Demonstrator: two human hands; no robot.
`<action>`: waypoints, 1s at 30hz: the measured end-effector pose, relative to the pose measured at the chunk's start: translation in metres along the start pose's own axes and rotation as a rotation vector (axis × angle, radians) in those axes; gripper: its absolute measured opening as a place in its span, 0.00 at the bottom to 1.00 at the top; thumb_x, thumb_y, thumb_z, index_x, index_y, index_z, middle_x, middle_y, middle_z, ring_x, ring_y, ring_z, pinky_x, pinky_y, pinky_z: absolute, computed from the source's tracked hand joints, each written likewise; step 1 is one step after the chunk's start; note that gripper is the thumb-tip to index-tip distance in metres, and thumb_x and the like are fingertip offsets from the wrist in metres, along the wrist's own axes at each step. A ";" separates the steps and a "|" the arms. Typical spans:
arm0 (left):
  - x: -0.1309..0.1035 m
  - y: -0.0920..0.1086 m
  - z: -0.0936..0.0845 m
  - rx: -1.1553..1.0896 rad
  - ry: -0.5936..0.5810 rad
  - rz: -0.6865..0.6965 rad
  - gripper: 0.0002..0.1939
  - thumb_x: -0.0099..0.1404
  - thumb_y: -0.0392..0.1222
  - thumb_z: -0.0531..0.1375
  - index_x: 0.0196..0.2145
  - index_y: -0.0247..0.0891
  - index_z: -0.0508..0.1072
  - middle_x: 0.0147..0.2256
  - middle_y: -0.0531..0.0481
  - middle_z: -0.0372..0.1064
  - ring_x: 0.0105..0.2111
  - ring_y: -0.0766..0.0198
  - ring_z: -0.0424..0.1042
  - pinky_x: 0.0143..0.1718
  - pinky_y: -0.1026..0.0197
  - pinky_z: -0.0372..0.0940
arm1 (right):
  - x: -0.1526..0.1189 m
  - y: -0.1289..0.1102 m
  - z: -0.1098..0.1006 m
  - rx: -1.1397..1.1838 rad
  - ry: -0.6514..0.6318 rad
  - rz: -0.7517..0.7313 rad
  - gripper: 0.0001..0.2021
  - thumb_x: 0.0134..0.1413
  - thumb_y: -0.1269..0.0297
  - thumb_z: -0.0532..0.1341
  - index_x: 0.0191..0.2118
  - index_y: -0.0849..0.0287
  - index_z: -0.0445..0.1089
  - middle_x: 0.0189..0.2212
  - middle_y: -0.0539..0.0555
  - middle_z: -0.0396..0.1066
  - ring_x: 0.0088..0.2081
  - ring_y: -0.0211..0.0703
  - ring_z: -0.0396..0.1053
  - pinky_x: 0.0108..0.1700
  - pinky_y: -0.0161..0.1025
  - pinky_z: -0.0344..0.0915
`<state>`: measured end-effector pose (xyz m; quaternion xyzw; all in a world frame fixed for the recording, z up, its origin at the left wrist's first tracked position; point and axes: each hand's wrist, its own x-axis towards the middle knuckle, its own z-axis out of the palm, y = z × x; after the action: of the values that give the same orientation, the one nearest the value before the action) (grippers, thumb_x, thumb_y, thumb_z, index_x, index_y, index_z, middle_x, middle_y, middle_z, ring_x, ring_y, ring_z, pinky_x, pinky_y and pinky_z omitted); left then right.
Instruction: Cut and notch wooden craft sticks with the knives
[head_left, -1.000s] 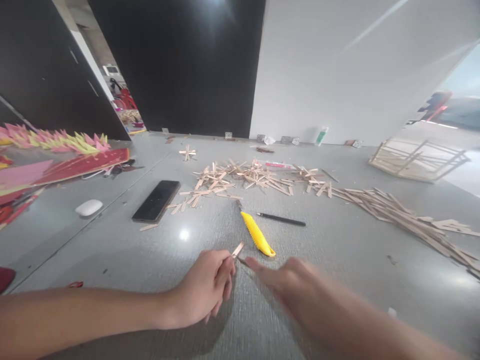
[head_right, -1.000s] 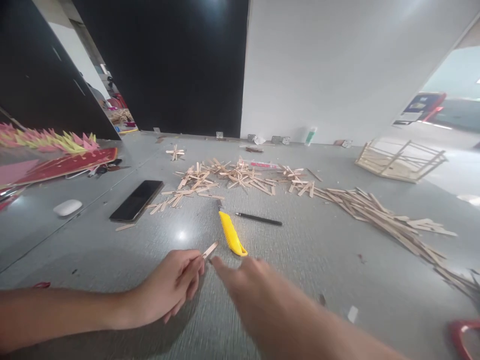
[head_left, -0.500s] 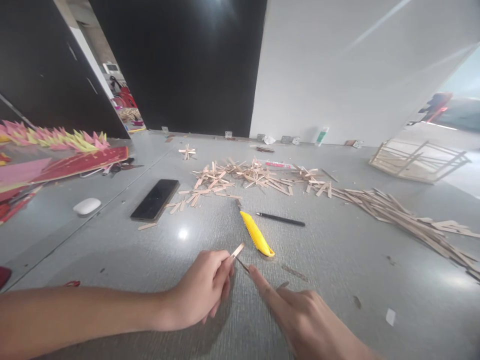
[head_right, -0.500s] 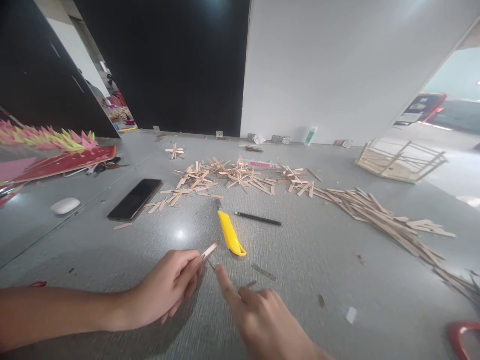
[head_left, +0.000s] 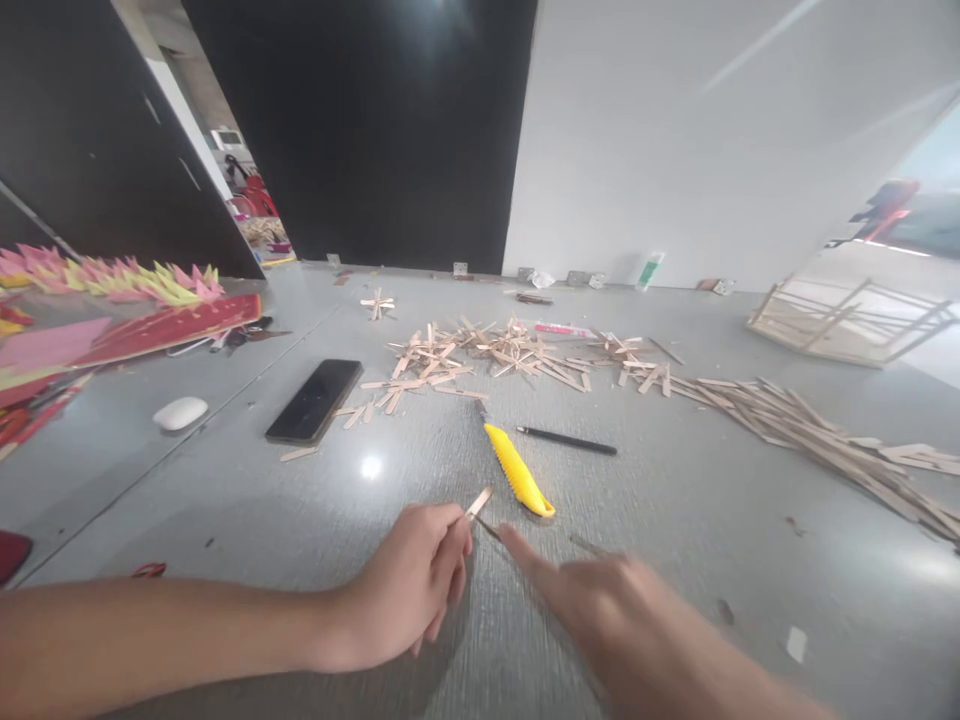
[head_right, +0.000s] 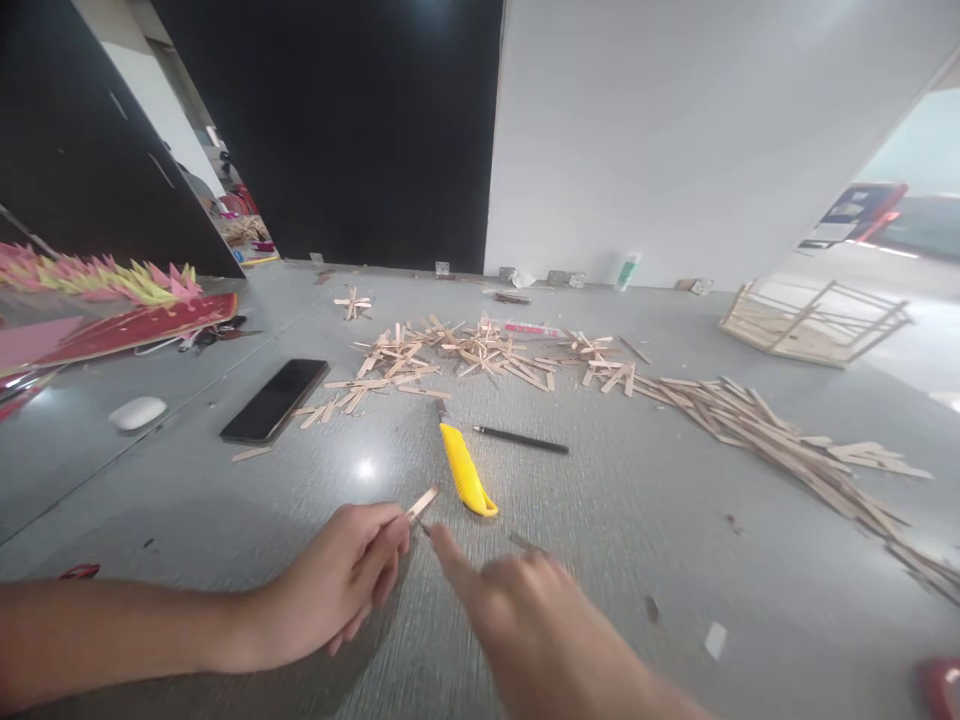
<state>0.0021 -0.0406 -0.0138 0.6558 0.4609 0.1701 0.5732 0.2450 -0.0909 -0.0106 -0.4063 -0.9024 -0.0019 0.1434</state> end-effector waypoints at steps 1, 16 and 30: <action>0.000 0.000 0.001 0.006 0.004 -0.001 0.20 0.78 0.54 0.48 0.31 0.41 0.61 0.19 0.60 0.58 0.11 0.73 0.57 0.08 0.75 0.53 | -0.011 -0.004 0.014 0.005 -0.018 -0.020 0.42 0.46 0.85 0.49 0.72 0.69 0.55 0.25 0.50 0.72 0.21 0.40 0.65 0.22 0.38 0.58; 0.002 -0.005 0.003 0.008 0.021 0.000 0.19 0.77 0.54 0.48 0.32 0.42 0.60 0.20 0.60 0.60 0.10 0.74 0.57 0.08 0.75 0.53 | 0.060 0.015 -0.057 -0.042 -0.202 -0.099 0.25 0.49 0.85 0.57 0.47 0.53 0.78 0.22 0.45 0.67 0.17 0.33 0.54 0.20 0.37 0.46; 0.002 -0.002 0.004 -0.002 0.022 0.002 0.20 0.77 0.57 0.48 0.31 0.42 0.59 0.19 0.61 0.59 0.10 0.74 0.55 0.08 0.74 0.52 | 0.027 0.003 -0.015 -0.149 -0.273 -0.053 0.42 0.39 0.85 0.55 0.66 0.65 0.66 0.27 0.50 0.76 0.20 0.38 0.67 0.20 0.38 0.57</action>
<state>0.0054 -0.0418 -0.0172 0.6539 0.4664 0.1784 0.5684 0.2339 -0.0710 0.0101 -0.3886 -0.9212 -0.0173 -0.0112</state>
